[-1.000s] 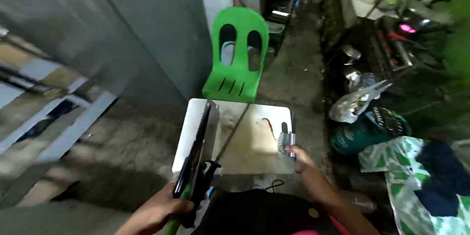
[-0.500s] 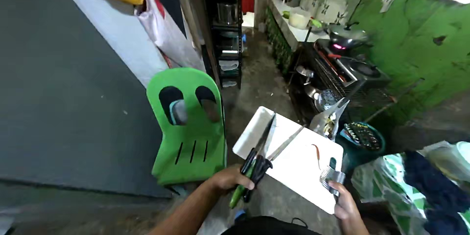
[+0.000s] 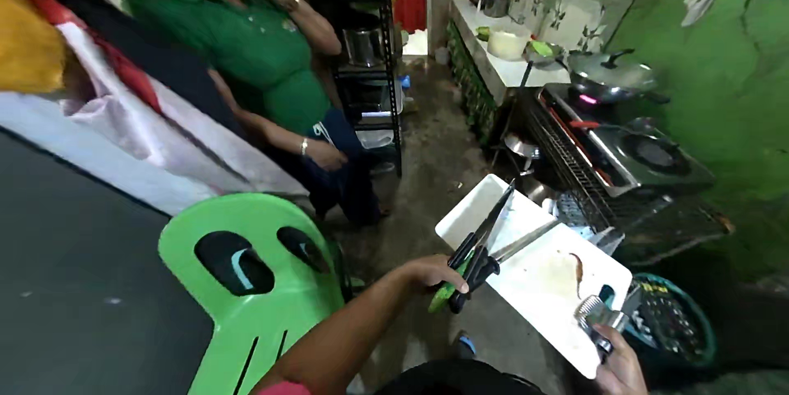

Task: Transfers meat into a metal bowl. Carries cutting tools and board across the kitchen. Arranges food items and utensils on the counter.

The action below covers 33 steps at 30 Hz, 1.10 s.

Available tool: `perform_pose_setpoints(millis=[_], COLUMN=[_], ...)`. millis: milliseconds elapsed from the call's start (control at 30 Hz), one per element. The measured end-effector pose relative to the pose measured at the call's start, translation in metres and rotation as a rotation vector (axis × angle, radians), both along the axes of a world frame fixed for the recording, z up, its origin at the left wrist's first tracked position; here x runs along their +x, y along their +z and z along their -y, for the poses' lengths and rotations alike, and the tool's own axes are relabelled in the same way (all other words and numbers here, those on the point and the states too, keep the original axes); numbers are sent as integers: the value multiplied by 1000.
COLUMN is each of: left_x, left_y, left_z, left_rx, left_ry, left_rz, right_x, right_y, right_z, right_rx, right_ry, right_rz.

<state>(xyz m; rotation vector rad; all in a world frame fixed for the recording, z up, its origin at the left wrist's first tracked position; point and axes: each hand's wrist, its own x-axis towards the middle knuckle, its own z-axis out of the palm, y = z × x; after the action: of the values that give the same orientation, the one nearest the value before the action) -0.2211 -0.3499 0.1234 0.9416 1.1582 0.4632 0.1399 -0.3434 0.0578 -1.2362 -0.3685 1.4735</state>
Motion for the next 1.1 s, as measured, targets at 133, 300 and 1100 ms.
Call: perform_pose_setpoints(millis=[133, 300, 1100], left_x=[-9, -43, -199], left_y=[15, 16, 38], left_z=[-80, -180, -629], left_rx=[-7, 31, 67], left_ry=[104, 174, 507], left_rz=[-3, 51, -97], right_x=[-12, -58, -266], right_y=[3, 14, 31], right_z=[-106, -220, -746], right_rx=[8, -14, -4], right_ry=[68, 74, 389], right_rz=[-20, -83, -198])
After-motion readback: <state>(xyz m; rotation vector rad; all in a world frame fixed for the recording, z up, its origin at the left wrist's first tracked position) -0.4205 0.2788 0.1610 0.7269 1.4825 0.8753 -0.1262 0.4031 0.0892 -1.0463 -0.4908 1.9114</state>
